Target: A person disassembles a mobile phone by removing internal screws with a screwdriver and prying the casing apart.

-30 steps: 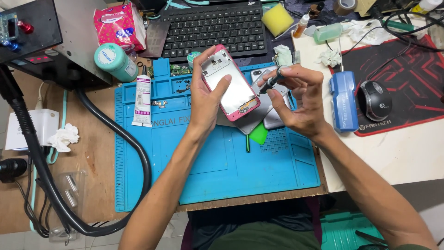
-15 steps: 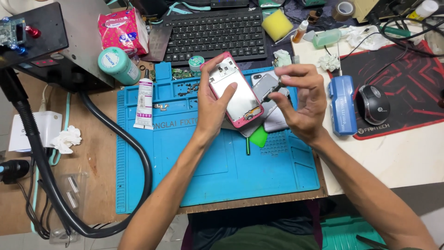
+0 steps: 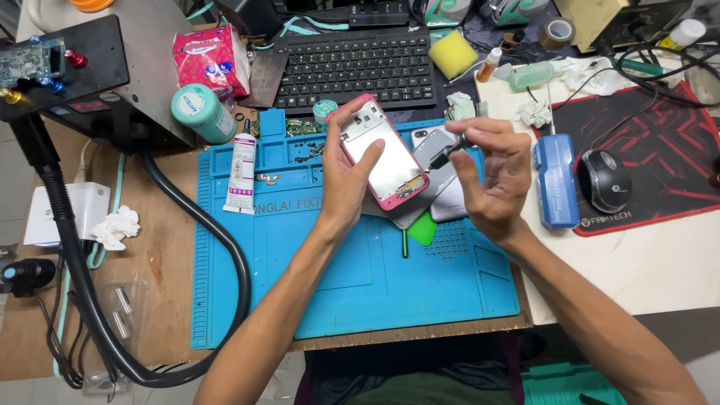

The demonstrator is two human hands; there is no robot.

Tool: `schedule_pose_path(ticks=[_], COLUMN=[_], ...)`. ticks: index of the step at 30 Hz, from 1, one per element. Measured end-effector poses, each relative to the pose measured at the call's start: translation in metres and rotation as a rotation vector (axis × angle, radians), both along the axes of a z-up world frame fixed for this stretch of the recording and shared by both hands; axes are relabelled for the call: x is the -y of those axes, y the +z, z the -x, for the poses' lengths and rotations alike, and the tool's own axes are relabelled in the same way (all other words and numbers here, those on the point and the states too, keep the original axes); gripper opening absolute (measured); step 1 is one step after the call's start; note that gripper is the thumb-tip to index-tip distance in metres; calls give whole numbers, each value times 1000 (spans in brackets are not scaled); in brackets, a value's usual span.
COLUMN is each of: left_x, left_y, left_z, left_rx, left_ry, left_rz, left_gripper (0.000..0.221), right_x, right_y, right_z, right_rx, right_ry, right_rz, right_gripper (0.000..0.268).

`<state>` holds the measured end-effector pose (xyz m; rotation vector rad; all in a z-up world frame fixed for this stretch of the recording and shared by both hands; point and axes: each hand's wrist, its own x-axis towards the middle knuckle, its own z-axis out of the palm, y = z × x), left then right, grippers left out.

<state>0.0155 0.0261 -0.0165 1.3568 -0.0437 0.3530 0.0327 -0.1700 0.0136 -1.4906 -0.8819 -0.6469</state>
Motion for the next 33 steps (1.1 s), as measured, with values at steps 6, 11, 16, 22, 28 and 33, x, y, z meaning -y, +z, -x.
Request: schedule_pose_path(ticks=[6,11,16,22,28,33], left_x=[0,1,1,1,10,8], left_y=[0,0,-2,-6,1,1], left_z=[-1,-1,-2,-2,3,4], left_rx=[-9,-12,-13,-15,49,22], left_ry=[0,0,-5,-17,59,64], left_rz=[5,0,1,32,53,71], left_gripper=[58,58,58,57,45,46], right_x=[10,3,1,3,20,40], right_y=[-7,-4,-2,-4,38,47], right_z=[-7,-1,0,-4,-17,-31], right_rx=[9,-6,-14,-58,-285,-476], right_ry=[4,24,58,11,0,-106], right_rz=[32,37,51,3,187,920], right_gripper=[33,21,25,25,22,10])
